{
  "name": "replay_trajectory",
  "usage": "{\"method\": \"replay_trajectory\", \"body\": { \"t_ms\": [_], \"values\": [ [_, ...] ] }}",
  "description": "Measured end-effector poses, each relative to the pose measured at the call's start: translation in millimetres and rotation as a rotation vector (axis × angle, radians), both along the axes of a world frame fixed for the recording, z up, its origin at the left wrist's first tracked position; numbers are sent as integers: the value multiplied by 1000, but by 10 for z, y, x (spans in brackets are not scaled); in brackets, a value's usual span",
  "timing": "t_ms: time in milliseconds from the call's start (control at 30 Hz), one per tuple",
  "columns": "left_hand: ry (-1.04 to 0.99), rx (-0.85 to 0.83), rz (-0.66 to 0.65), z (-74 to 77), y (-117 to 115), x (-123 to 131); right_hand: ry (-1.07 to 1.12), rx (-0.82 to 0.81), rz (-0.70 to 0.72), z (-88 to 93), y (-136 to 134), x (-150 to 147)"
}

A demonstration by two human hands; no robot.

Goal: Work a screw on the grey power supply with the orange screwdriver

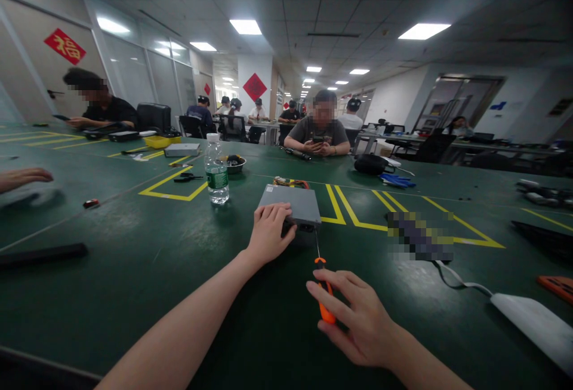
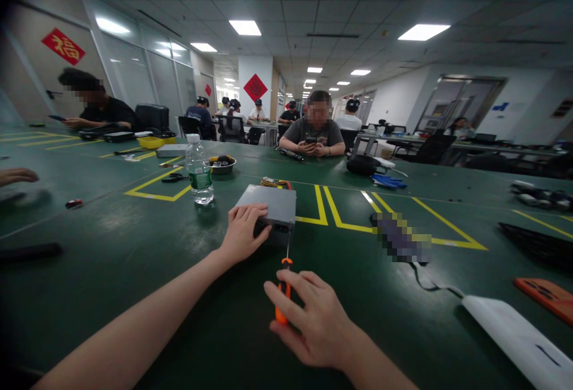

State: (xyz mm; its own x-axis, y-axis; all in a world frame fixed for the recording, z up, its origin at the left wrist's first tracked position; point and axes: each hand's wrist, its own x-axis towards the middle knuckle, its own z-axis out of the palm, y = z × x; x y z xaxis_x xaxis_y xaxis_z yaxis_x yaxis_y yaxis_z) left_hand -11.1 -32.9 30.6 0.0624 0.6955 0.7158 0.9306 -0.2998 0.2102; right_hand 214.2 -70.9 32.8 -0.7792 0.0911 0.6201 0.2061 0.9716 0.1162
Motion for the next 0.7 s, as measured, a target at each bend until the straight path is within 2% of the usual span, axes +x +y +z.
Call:
{"method": "replay_trajectory", "body": {
  "t_ms": [100,333,700],
  "values": [
    [-2,-3,5,4,-2,5,-16,49,-1,32,-11,-36],
    [-6,-15,-1,14,-8,7,88,12,22,22,-43,-66],
    [-12,-2,-1,2,1,6,116,31,0,-8,-23,-49]
  ]
}}
